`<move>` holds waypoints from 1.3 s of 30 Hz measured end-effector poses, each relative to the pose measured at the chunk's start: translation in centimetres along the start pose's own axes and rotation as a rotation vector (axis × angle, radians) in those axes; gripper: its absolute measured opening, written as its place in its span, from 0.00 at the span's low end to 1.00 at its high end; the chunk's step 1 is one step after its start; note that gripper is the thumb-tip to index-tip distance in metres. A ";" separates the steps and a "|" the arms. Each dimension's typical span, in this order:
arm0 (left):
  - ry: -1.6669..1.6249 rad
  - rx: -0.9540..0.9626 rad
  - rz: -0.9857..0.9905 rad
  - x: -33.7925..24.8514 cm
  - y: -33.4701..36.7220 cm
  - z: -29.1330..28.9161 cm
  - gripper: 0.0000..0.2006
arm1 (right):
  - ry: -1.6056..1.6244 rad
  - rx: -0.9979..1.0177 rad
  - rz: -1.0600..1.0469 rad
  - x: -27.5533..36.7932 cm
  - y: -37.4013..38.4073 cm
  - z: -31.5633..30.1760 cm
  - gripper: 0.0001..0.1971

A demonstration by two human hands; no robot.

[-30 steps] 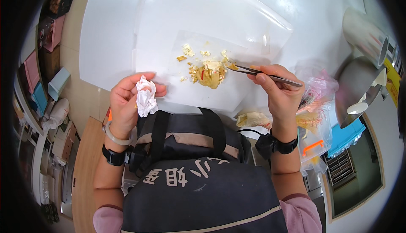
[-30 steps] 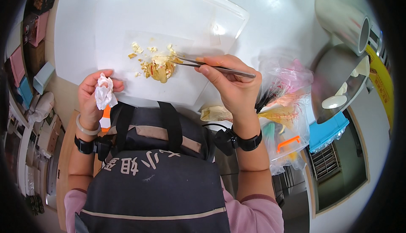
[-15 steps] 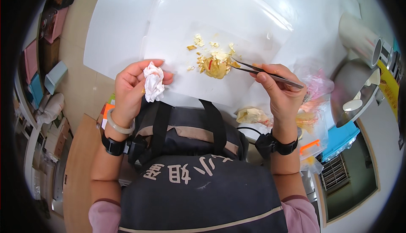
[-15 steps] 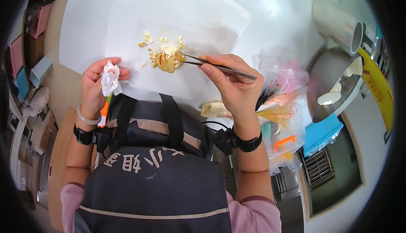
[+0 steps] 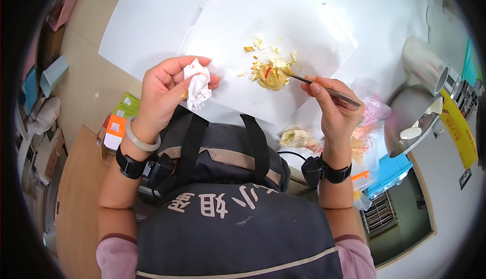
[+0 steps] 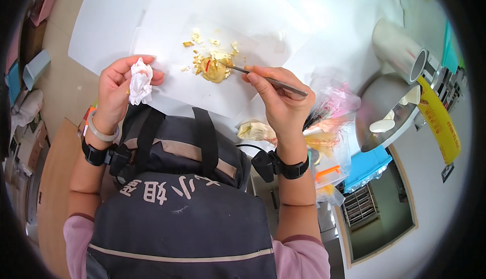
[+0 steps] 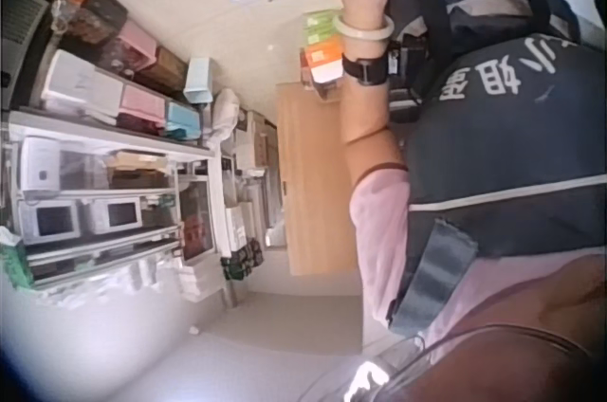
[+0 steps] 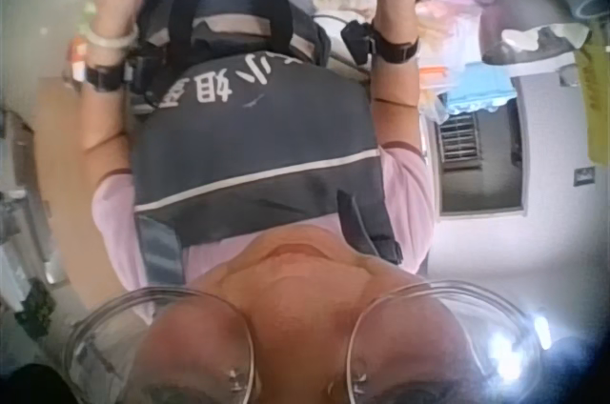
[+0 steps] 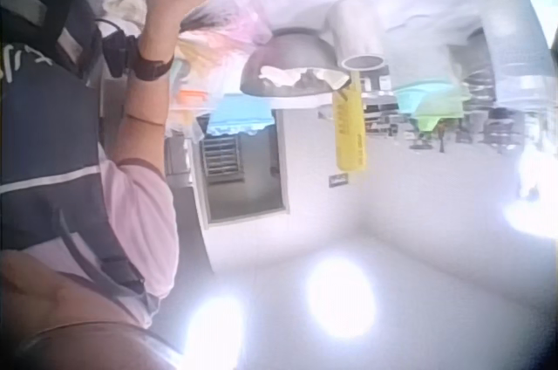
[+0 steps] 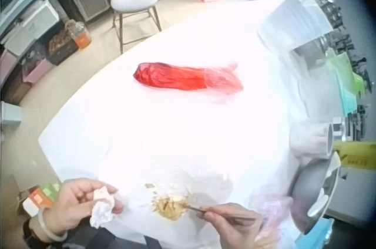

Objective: The person prepares small gold-colored cake decorations by using tweezers to pick up pieces from a pile and placing them into a small red plastic bag, while also using a tissue to clean the tweezers.

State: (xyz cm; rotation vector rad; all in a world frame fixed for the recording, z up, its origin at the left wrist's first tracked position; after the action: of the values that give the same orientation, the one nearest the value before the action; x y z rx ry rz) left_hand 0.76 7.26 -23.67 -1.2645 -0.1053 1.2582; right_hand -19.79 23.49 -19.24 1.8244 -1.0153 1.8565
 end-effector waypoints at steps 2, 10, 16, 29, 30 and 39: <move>0.004 -0.013 0.006 -0.1 0.0 -0.1 0.16 | 0.003 -0.019 0.013 0.3 0.1 -0.1 0.08; -0.024 0.048 0.012 0.0 0.0 -0.1 0.16 | -0.406 0.153 -0.164 3.6 0.7 2.2 0.09; -0.067 0.085 0.022 0.0 0.0 -0.1 0.15 | -0.664 0.262 -0.331 6.3 0.6 5.3 0.09; -0.086 0.092 0.005 0.4 0.2 -0.4 0.14 | -0.996 0.366 -0.545 8.6 0.1 8.9 0.09; -0.075 0.094 0.005 0.3 0.2 -0.4 0.14 | -0.991 0.375 -0.477 8.4 0.2 8.9 0.09; -0.155 0.071 0.041 0.4 0.2 -0.5 0.12 | -1.007 0.403 -0.431 7.9 0.2 9.3 0.08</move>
State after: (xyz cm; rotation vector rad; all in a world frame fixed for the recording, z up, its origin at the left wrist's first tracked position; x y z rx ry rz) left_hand 1.05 7.19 -24.22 -1.1123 -0.1450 1.3827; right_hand -14.17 15.06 -12.49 3.0244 -0.3982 0.8667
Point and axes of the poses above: each hand's wrist, its own y-axis towards the middle knuckle, its own z-axis out of the palm, x = y × z, the point moved 7 cm from there along y, towards the middle knuckle, and after that the axes turned 10 degrees about -z, right-handed, at the moved point
